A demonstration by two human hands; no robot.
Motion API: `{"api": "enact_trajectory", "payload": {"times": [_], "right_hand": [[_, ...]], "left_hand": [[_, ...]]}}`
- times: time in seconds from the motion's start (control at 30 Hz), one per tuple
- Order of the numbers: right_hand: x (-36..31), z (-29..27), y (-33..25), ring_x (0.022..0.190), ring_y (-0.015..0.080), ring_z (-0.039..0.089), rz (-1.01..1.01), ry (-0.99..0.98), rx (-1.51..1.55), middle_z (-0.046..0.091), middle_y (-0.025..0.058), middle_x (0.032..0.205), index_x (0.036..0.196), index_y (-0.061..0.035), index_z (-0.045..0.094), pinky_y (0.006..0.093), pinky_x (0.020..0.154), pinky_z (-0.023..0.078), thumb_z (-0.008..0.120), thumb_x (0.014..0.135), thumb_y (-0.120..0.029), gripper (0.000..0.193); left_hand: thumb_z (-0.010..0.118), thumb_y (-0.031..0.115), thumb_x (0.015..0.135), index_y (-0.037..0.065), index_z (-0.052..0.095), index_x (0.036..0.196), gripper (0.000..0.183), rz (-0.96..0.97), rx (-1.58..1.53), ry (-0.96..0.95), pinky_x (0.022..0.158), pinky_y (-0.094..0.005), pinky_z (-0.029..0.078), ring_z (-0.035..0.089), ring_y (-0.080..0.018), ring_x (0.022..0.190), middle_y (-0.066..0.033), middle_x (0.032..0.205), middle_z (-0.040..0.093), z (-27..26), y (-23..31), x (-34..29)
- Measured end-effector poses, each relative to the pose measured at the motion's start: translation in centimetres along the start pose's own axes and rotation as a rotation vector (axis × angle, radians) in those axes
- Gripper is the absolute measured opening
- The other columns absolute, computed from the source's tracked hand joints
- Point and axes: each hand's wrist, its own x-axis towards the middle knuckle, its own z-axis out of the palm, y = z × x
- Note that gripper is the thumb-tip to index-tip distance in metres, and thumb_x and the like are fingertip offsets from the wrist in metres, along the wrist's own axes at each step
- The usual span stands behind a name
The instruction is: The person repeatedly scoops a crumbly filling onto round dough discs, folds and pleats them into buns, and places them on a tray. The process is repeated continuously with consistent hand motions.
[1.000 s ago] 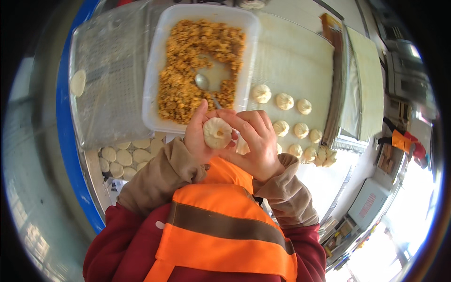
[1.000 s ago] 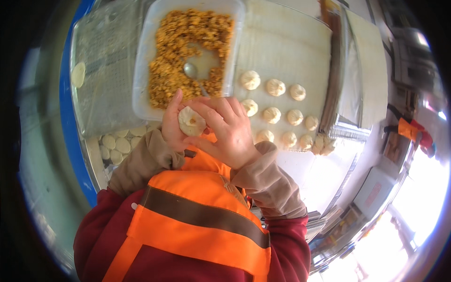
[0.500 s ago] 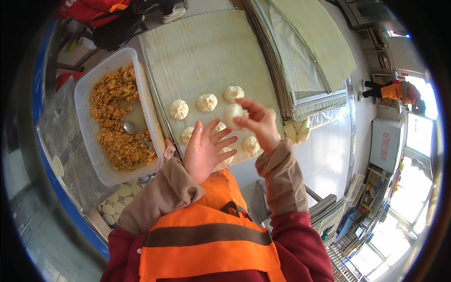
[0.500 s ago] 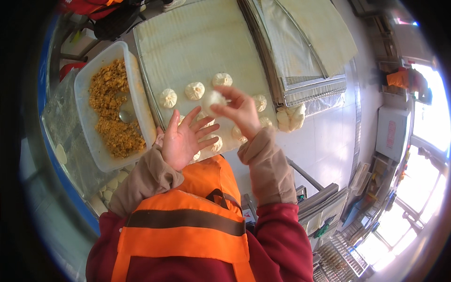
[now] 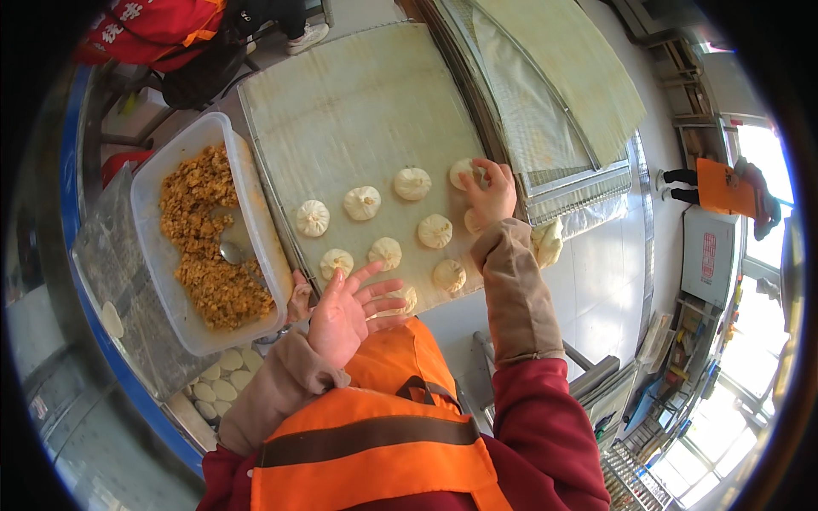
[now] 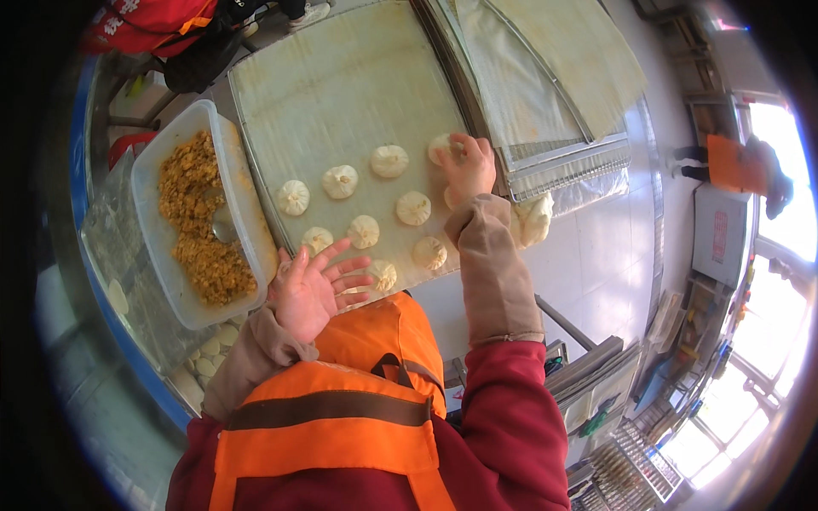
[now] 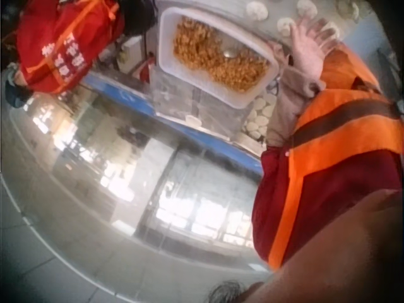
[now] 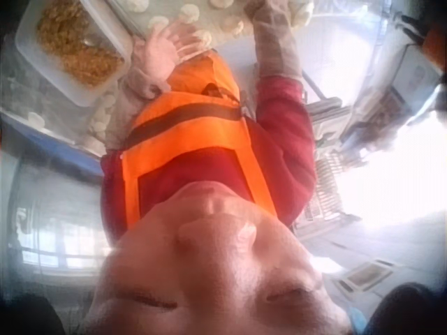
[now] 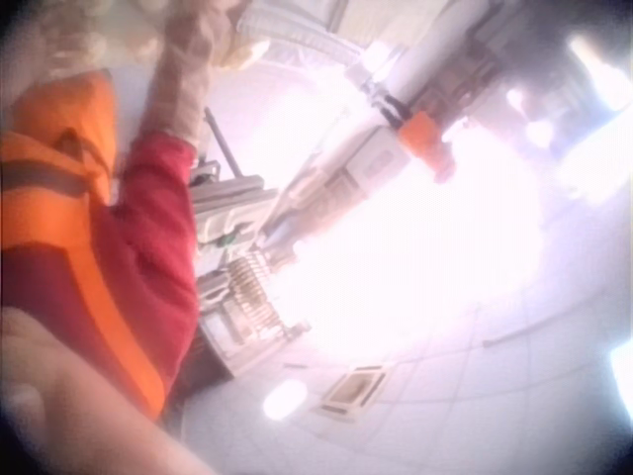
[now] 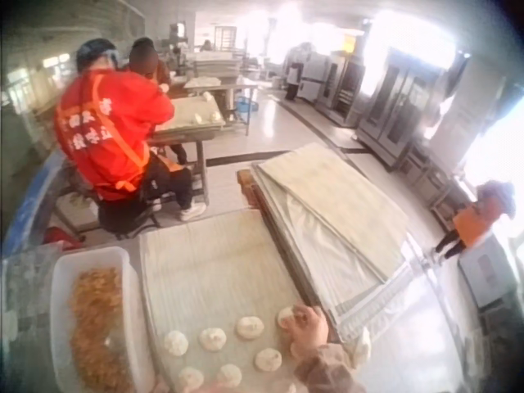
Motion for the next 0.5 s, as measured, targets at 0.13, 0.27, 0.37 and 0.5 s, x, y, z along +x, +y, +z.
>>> {"api": "enact_trajectory", "payload": {"times": [0.13,0.27,0.37,0.5], "right_hand": [[0.8,-0.2,-0.2,0.067,0.0162,0.061,0.157,-0.088,0.312,0.066,0.0094,0.072,0.091,-0.0005,0.069,0.0284,0.066,0.049,0.07,0.077,-0.016,0.021],[2.2,-0.4,-0.4,0.068,0.0136,0.06,0.212,-0.18,0.188,0.067,0.0082,0.073,0.091,-0.0014,0.07,0.0288,0.065,0.049,0.068,0.081,-0.017,0.018],[2.3,-1.0,-2.8,0.058,0.013,0.054,0.16,-0.175,-0.068,0.061,0.0037,0.066,0.094,-0.0063,0.07,0.0296,0.057,0.046,0.072,0.08,-0.029,0.027],[-1.4,0.5,-11.6,0.061,0.0146,0.053,-0.099,-0.179,0.129,0.054,0.0027,0.067,0.097,-0.0094,0.069,0.0316,0.057,0.045,0.065,0.086,-0.025,0.02]], "left_hand": [[0.035,0.062,0.092,0.007,0.036,0.138,0.072,0.006,-0.018,0.048,0.094,-0.0464,0.044,0.054,-0.0337,0.111,-0.0202,0.129,0.05,-1.1,0.4,-1.1],[0.036,0.06,0.092,0.006,0.038,0.136,0.069,0.024,-0.062,0.061,0.094,-0.0459,0.045,0.055,-0.033,0.11,-0.0196,0.126,0.052,-3.0,0.8,-2.8],[0.036,0.056,0.094,0.006,0.037,0.136,0.065,0.061,-0.114,-0.002,0.093,-0.0436,0.045,0.055,-0.0314,0.11,-0.0185,0.126,0.052,-5.2,1.4,-5.6],[0.042,0.045,0.096,0.005,0.051,0.119,0.048,0.239,-0.145,0.064,0.083,-0.0389,0.05,0.061,-0.0264,0.097,-0.0146,0.107,0.062,-10.2,2.9,-11.5]]}}
